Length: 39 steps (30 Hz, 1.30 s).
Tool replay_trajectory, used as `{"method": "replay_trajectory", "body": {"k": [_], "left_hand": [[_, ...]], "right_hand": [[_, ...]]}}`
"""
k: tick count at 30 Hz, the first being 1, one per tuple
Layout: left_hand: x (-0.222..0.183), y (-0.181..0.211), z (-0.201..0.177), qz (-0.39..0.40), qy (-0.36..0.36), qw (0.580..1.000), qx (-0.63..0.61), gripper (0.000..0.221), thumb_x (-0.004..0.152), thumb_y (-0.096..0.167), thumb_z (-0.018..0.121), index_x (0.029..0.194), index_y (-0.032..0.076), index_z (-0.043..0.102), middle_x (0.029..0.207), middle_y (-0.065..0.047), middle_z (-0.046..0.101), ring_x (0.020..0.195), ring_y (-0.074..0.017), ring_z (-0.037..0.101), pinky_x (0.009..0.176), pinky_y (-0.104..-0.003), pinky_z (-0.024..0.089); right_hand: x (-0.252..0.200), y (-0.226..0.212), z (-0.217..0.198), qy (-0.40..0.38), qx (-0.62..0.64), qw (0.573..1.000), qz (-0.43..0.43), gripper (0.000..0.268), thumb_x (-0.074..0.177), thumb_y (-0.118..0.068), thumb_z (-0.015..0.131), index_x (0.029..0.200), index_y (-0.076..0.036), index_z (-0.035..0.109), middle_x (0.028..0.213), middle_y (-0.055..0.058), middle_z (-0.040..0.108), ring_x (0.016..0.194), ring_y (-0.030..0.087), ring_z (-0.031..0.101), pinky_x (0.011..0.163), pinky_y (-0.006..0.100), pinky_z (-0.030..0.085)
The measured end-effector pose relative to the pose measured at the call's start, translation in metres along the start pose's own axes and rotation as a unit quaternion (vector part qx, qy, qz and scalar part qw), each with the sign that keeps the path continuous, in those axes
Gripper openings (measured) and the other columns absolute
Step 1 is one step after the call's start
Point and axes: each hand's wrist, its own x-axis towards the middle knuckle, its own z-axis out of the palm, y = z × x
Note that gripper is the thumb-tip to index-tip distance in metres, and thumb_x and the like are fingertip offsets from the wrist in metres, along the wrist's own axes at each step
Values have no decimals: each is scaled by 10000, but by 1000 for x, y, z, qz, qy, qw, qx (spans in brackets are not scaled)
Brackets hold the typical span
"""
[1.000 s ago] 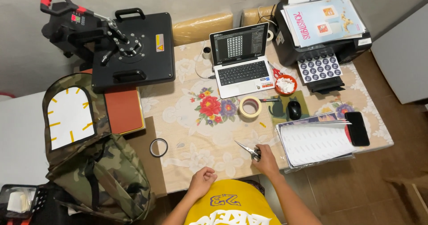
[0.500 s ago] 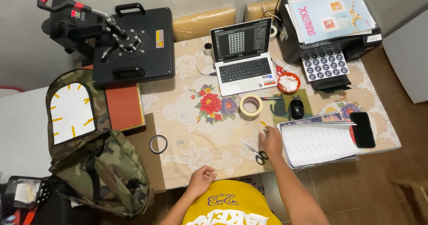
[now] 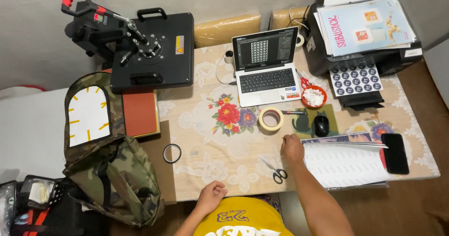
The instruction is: The person collects a printed sheet of stickers from a printer, rolls the sheet, and then positions a camouflage backpack on a workspace to prepare for heat-press printing by covering it with a protective sheet.
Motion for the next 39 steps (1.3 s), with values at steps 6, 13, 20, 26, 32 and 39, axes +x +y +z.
{"method": "replay_trajectory", "body": {"k": [6,13,20,26,32,39], "left_hand": [[10,15,5,25,-4,1000,-10,224,1012,401,799,1162,236,820,1053,58,798,951,-91,731,914,-249,588],[18,54,18,151,-10,979,-134,199,991,288,858,1142,158,853,978,12,819,865,-91,771,850,-233,609],[2,109,11,209,-28,966,-150,213,968,203,892,1171,140,908,967,3,864,817,-72,759,798,-225,626],[6,103,15,185,-20,963,-194,231,938,157,891,1160,104,926,962,-46,907,821,-91,806,806,-224,656],[-7,110,1,190,-38,966,-169,196,979,127,826,1153,117,915,985,-14,913,826,-104,812,820,-239,649],[-7,101,-3,219,-58,951,-210,68,956,92,899,1007,50,915,976,-51,835,877,-140,777,844,-272,652]], "right_hand": [[-9,-3,-4,35,217,975,24,258,1095,-177,626,1232,-76,820,1174,114,800,1084,309,736,980,442,574],[-115,-72,-26,-28,467,884,-9,163,984,-4,755,1042,-87,882,973,61,863,855,167,759,814,292,612],[-173,-121,-52,-105,504,857,-13,124,969,-45,838,1076,-54,901,1051,86,873,964,155,834,882,269,675],[-181,-134,-88,-99,398,908,-85,219,967,-50,766,1143,-116,878,1097,38,844,942,152,842,890,268,683],[-186,-146,-97,-51,346,918,-185,159,1000,-93,767,1142,-117,833,1091,28,808,934,174,799,819,289,676],[-196,-158,-107,2,317,910,-267,141,1039,-72,724,1179,-85,734,1107,77,695,891,202,756,771,312,628]]}}
